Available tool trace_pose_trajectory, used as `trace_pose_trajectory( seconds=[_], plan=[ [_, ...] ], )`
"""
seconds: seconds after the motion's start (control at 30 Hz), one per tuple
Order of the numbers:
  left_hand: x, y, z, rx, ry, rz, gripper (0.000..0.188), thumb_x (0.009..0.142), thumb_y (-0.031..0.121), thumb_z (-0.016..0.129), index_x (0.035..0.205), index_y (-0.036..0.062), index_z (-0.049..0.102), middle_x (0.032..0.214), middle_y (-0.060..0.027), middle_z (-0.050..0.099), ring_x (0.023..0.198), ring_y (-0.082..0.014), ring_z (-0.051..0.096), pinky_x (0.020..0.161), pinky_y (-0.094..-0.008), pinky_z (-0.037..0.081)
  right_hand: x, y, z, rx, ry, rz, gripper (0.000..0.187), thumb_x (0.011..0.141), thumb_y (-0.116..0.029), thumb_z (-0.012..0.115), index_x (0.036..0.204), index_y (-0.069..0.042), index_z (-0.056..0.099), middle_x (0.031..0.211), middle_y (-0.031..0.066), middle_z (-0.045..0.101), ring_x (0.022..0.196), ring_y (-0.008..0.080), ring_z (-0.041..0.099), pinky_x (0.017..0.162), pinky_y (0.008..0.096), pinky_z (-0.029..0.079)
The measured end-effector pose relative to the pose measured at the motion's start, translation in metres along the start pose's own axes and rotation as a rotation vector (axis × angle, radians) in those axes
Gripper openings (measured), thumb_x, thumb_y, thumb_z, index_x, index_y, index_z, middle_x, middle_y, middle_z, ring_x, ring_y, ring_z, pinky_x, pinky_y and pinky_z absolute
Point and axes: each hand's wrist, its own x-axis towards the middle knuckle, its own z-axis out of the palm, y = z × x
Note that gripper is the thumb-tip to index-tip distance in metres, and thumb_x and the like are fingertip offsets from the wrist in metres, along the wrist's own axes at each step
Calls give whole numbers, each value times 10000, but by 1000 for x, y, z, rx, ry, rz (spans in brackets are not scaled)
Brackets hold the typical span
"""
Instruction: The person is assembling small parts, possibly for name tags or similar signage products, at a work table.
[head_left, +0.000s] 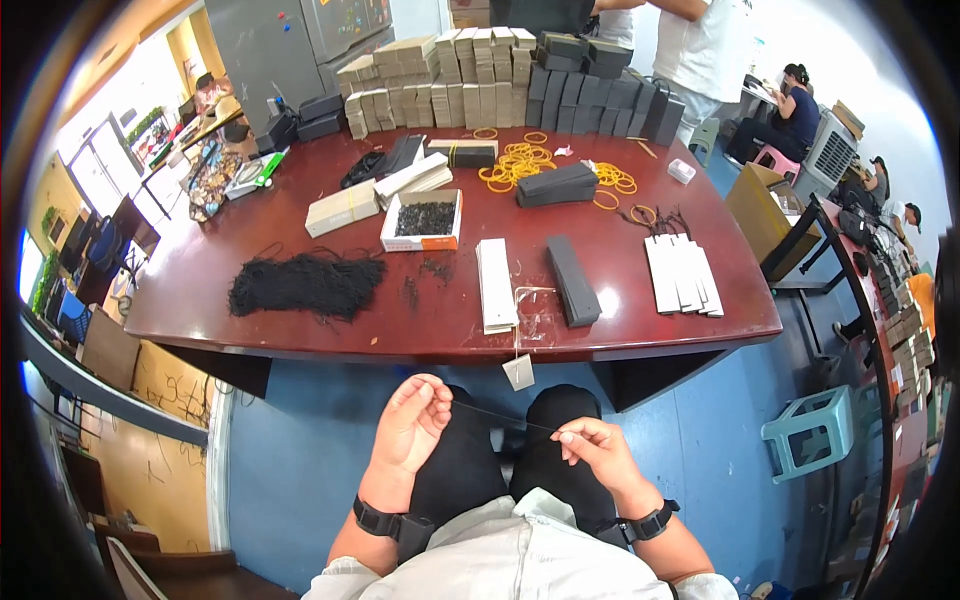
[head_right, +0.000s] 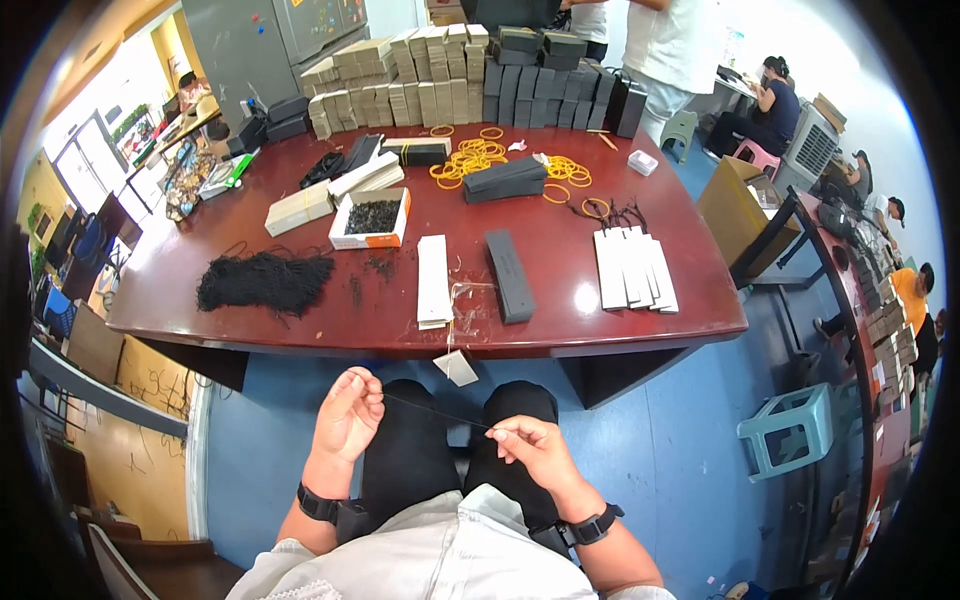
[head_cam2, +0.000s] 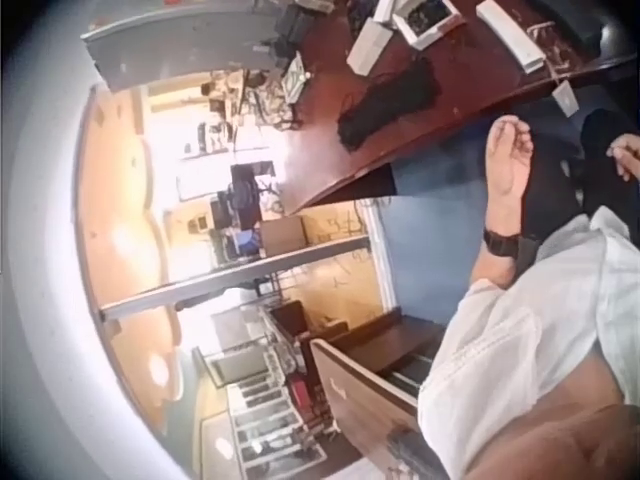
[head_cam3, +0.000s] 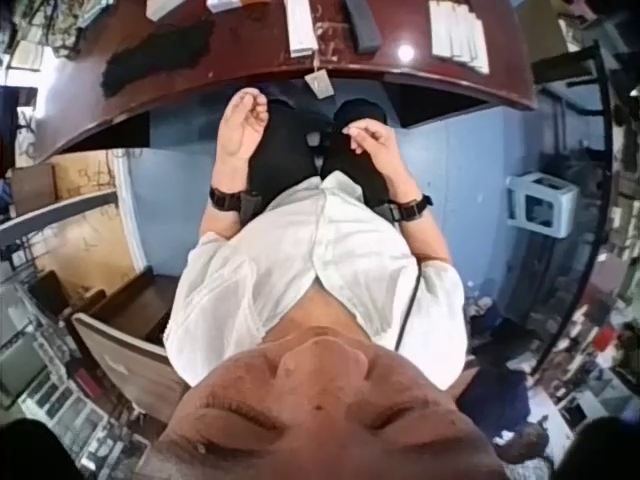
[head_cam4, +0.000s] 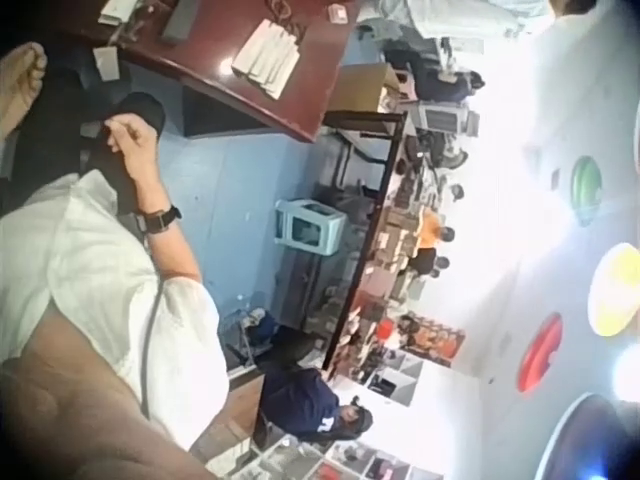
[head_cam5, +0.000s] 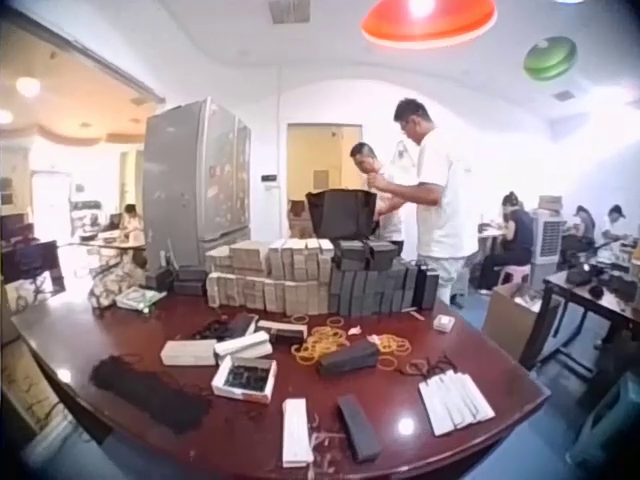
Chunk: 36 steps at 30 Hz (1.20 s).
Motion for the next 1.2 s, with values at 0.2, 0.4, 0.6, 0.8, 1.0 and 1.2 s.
trace_pose_trajectory(
  seconds=[0.2, 0.4, 0.6, 0.8, 1.0, 1.2],
  plan=[
    [-18, 0, -15, 41, 60, 116, 109, 948, 74, 598, 1021, 2, 633, 876, -67, 635, 781, -128, 606, 724, -244, 512, 2, 5, -23, -28, 101, -17, 129, 946, -143, 628, 913, -26, 674, 750, 29, 642, 659, 84, 582, 622, 226, 481],
    [-15, 12, -14, 241, 76, 205, 115, 946, 67, 590, 1011, -6, 649, 870, -66, 639, 780, -125, 601, 715, -235, 493, 5, -4, -30, 91, 302, -123, 172, 941, -170, 628, 806, -67, 608, 798, 54, 644, 612, 81, 512, 591, 231, 421],
    [-13, -10, 7, 713, 5, 29, 155, 944, 89, 599, 1001, -20, 694, 895, -77, 695, 789, -110, 642, 737, -248, 518, 20, -13, -6, 415, 102, -164, 223, 919, -44, 610, 714, -76, 527, 790, 99, 657, 626, 117, 555, 628, 249, 459],
    [-10, -51, 29, 698, -170, -96, 190, 966, 127, 599, 1061, -8, 693, 903, -46, 684, 828, -95, 615, 763, -239, 502, 26, -12, 24, 356, -279, -15, 103, 955, -104, 621, 986, -39, 547, 953, 72, 644, 913, 166, 658, 846, 316, 543],
    [-10, -54, 33, 635, -166, -75, 211, 978, 144, 589, 1094, -5, 686, 910, -33, 672, 827, -98, 598, 761, -241, 491, 32, -12, 28, 386, -289, -88, 113, 969, -69, 584, 1033, -50, 492, 969, 111, 676, 920, 185, 672, 820, 317, 550],
    [-13, -53, 34, 665, -133, -44, 197, 966, 103, 593, 1085, -23, 686, 917, -37, 648, 832, -109, 604, 780, -255, 499, 35, -9, 34, 374, -251, -48, 140, 957, -60, 601, 1023, -54, 478, 936, 131, 687, 867, 188, 686, 788, 302, 553]
  ],
)
